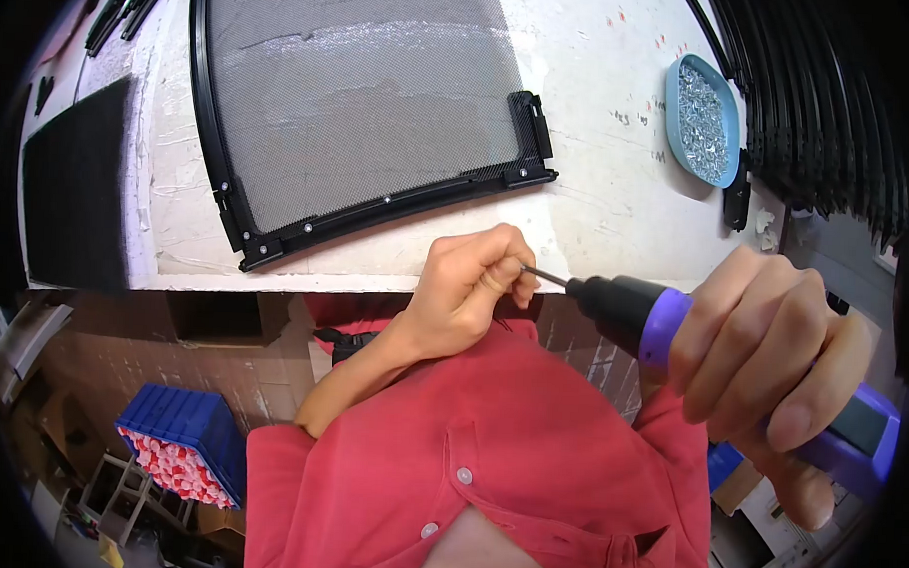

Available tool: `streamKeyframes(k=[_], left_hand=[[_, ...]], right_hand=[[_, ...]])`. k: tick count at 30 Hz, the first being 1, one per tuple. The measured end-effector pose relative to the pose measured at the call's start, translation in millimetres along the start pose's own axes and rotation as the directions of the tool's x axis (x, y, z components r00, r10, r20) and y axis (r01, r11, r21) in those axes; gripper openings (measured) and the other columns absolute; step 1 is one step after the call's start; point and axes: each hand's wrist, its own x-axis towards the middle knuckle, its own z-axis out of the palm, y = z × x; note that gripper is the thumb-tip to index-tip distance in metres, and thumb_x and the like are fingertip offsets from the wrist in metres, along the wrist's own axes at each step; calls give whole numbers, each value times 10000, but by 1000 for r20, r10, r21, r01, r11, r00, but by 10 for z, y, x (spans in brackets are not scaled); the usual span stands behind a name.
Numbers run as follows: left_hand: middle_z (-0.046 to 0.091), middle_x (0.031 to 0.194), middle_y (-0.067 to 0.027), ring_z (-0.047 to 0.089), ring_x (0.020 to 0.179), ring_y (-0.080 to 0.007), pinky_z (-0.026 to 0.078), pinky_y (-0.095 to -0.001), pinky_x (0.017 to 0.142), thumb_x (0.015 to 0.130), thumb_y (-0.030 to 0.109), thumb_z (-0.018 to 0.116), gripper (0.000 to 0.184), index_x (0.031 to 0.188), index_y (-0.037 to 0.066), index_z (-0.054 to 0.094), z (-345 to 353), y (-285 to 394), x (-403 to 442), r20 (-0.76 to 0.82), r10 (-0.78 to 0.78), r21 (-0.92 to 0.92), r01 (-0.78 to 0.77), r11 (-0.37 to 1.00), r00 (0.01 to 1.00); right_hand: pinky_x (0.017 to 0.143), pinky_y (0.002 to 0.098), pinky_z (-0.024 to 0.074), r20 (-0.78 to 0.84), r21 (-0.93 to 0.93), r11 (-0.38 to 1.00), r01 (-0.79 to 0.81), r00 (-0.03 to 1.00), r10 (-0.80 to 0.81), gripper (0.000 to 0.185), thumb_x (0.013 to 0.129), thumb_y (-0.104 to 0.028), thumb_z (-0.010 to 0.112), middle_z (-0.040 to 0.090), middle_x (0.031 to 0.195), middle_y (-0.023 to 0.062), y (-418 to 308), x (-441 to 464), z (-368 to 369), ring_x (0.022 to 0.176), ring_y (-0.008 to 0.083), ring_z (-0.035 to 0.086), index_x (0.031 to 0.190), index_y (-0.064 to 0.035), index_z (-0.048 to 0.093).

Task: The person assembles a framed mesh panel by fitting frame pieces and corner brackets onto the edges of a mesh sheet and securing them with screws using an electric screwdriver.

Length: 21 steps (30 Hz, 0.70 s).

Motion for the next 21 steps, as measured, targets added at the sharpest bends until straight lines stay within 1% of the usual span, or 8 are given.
streamKeyframes(k=[3, 5, 6, 8, 9, 12, 18, 21], left_hand=[[570, 713, -95, 588, 620, -169, 494, -257, 591, 955, 19, 486, 134, 848, -40, 541, -13, 126, 15, 121, -84, 11, 83, 996, 989], [604, 815, -143, 632, 745, -257, 522, -298, 681, 895, 15, 578, 85, 935, -60, 577, -37, 213, 124, 73, -2, 351, -24, 936, 997], [618, 954, -189, 626, 906, -345, 528, -365, 797, 797, 31, 671, 261, 1019, -84, 595, 3, 221, 282, 11, 387, 594, -317, 739, 922], [633, 1104, -175, 605, 1059, -365, 483, -394, 912, 697, 30, 748, 374, 1040, -57, 628, -26, 252, 421, 30, 459, 854, -261, 450, 888], [648, 1074, -154, 622, 1026, -355, 513, -393, 876, 679, 18, 760, 341, 988, -61, 641, -67, 154, 453, 99, 427, 905, -259, 337, 899], [659, 1038, -154, 637, 1005, -330, 540, -370, 830, 683, 1, 756, 289, 946, -62, 652, -94, -22, 457, 144, 434, 928, -274, 253, 889], [672, 992, -154, 651, 979, -309, 554, -354, 797, 691, -14, 750, 230, 898, -63, 662, -106, -37, 470, 123, 455, 923, -270, 273, 882], [674, 986, -155, 653, 976, -310, 554, -353, 797, 689, -15, 751, 225, 890, -66, 664, -109, -25, 480, 115, 451, 918, -268, 292, 885]], right_hand=[[487, 202, 529, 64, 143, 990, -6, 998, -4, 475, 746, -445, 774, 612, 694, 49, -13, 6, -81, 479, 106, 612, 967, -71, 584], [459, 188, 518, -60, 47, 994, 94, 994, -91, 439, 747, -395, 764, 583, 627, 22, -40, -12, -119, 444, 91, 585, 956, -59, 574], [460, 181, 504, -59, -11, 997, 80, 995, -81, 491, 738, -428, 751, 564, 621, -6, -37, -35, -221, 435, 75, 548, 1000, -62, 556], [497, 184, 488, -136, -115, 989, 89, 985, -104, 531, 723, -429, 766, 528, 638, -27, 119, 56, -248, 441, 66, 507, 1037, -68, 536], [499, 193, 481, -140, -117, 989, 89, 985, -105, 545, 730, -464, 732, 524, 644, -23, 182, 83, -262, 444, 69, 500, 1044, -65, 535], [504, 220, 460, -146, -112, 990, 89, 984, -105, 613, 752, -571, 633, 511, 662, -12, 377, 176, -327, 455, 76, 478, 1064, -55, 531], [513, 276, 418, -194, -101, 993, 65, 977, -83, 817, 794, -785, 434, 486, 698, 11, 618, 231, -347, 476, 91, 435, 1105, -35, 523], [514, 278, 419, -194, -140, 990, -10, 981, -18, 823, 783, -790, 460, 485, 704, 15, 504, 279, -272, 479, 92, 436, 1108, -36, 513]])
